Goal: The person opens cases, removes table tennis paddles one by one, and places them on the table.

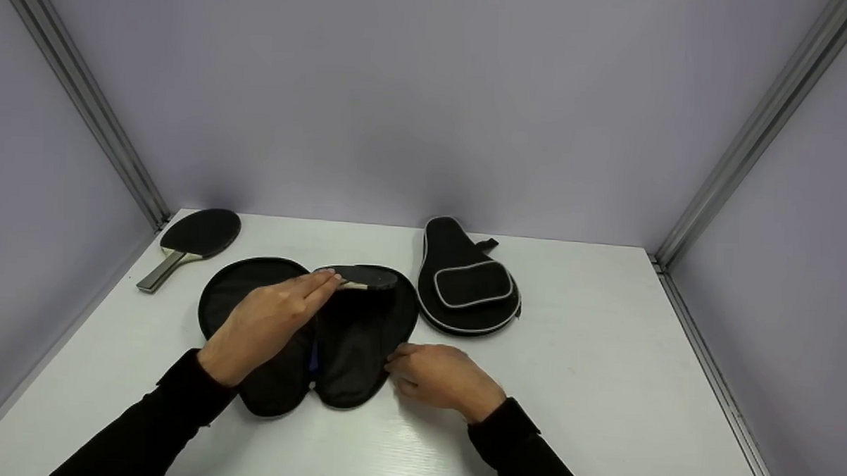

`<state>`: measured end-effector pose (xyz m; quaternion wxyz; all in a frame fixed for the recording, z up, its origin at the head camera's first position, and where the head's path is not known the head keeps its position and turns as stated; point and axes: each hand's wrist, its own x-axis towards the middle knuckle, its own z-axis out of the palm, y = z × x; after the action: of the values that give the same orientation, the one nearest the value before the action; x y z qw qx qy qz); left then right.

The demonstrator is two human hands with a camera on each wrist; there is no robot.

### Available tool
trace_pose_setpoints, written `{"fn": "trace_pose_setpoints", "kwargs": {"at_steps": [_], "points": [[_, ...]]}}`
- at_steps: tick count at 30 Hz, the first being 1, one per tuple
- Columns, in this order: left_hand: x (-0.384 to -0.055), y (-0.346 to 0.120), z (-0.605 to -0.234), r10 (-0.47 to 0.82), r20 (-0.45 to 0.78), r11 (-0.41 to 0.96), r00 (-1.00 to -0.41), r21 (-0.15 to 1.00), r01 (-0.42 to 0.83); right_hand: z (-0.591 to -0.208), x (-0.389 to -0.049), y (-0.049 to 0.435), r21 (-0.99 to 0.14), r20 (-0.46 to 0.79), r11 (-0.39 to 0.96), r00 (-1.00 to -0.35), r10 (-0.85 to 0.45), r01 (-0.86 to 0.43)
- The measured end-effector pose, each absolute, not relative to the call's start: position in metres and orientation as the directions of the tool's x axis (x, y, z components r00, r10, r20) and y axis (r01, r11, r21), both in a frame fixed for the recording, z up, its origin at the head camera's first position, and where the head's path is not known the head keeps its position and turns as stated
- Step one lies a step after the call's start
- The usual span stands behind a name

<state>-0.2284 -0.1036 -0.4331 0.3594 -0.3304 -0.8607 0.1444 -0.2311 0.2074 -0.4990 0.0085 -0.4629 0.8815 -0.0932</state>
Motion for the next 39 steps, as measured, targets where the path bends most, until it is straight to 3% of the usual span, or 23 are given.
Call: {"fn": "trace_pose_setpoints", "kwargs": {"at_steps": [13,27,39], "points": [[-0.239,-0.128,-0.419,0.604,0.593,0.782,-0.533,-0.314,0.538,-0.498,-0.228,0.207,-0.147,0.106,0.573,-0.589,-0.801,-0.806],[-0.243,-0.156,-0.411,0.537,0.641,0.814,-0.549,-0.223,0.536,-0.483,-0.220,0.207,-0.082,0.111,0.612,-0.617,-0.779,-0.787],[-0.260,-0.193,-0.420,0.443,0.645,0.851,-0.623,-0.085,0.518,-0.492,-0.225,0.213,-0.046,0.137,0.602,-0.601,-0.787,-0.798]]}}
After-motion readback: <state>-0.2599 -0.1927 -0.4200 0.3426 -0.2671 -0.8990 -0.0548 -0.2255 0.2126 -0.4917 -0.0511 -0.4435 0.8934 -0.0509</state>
